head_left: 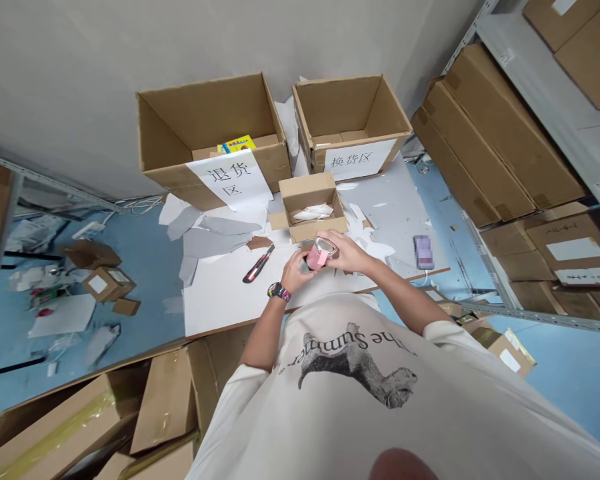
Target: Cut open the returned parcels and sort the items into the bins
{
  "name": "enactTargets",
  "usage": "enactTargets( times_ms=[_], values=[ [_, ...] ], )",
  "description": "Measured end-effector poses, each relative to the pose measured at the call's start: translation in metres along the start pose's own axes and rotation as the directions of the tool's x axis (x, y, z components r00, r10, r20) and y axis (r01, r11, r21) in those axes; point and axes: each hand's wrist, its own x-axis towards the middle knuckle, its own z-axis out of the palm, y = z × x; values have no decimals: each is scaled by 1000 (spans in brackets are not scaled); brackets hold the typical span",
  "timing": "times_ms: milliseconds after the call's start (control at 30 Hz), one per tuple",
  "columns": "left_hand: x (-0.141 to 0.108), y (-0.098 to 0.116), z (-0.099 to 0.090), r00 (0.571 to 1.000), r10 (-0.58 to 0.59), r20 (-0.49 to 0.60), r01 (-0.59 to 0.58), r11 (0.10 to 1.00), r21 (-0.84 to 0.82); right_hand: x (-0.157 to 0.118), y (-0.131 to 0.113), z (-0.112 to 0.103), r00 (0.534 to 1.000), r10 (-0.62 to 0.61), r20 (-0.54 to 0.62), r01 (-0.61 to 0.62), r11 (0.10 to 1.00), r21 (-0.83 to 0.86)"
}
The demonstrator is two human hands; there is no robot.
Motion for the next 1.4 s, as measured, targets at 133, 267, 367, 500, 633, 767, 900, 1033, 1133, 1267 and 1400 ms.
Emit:
enactTargets(
  times_ms=[133, 267, 367, 500, 633, 767, 900, 1033, 1133, 1267, 1400],
  values=[
    [3, -1, 3, 999, 45, 23, -45, 999, -21, 17, 9, -9, 991, 1, 133, 6, 999, -53],
    [8, -2, 6, 999, 16, -52, -17, 1000, -12, 15, 10, 8, 989, 55, 140, -32, 986, -165],
    [10, 0, 8, 996, 0, -93, 0, 1000, -1, 0, 12, 28, 991, 87, 97, -62, 969, -238],
    [9, 5, 10, 996, 45, -81, -46, 999, -6, -21, 21, 46, 983, 177, 52, -155, 944, -290],
    [8, 9, 9, 990, 108, -96, -111, 994, -20, -29, 25, 51, 962, 259, 89, -214, 912, -349],
    [6, 8, 10, 990, 108, -87, -110, 994, -10, -24, 17, 54, 949, 300, 100, -239, 888, -393],
    [4, 2, 13, 993, 81, -81, -79, 996, 26, -15, 7, 64, 931, 361, 61, -303, 853, -424],
    [2, 1, 13, 992, 91, -88, -90, 996, 23, -9, 9, 76, 909, 415, 47, -339, 800, -496],
    [0, 6, 13, 988, 93, -121, -91, 996, 23, -9, 16, 82, 916, 394, 71, -301, 794, -528],
    [2, 12, 18, 983, 72, -170, -68, 997, 31, -10, 25, 86, 920, 382, 80, -290, 807, -514],
    [7, 14, 22, 984, 56, -169, -50, 998, 40, -13, 26, 90, 923, 384, 8, -340, 828, -445]
  ],
)
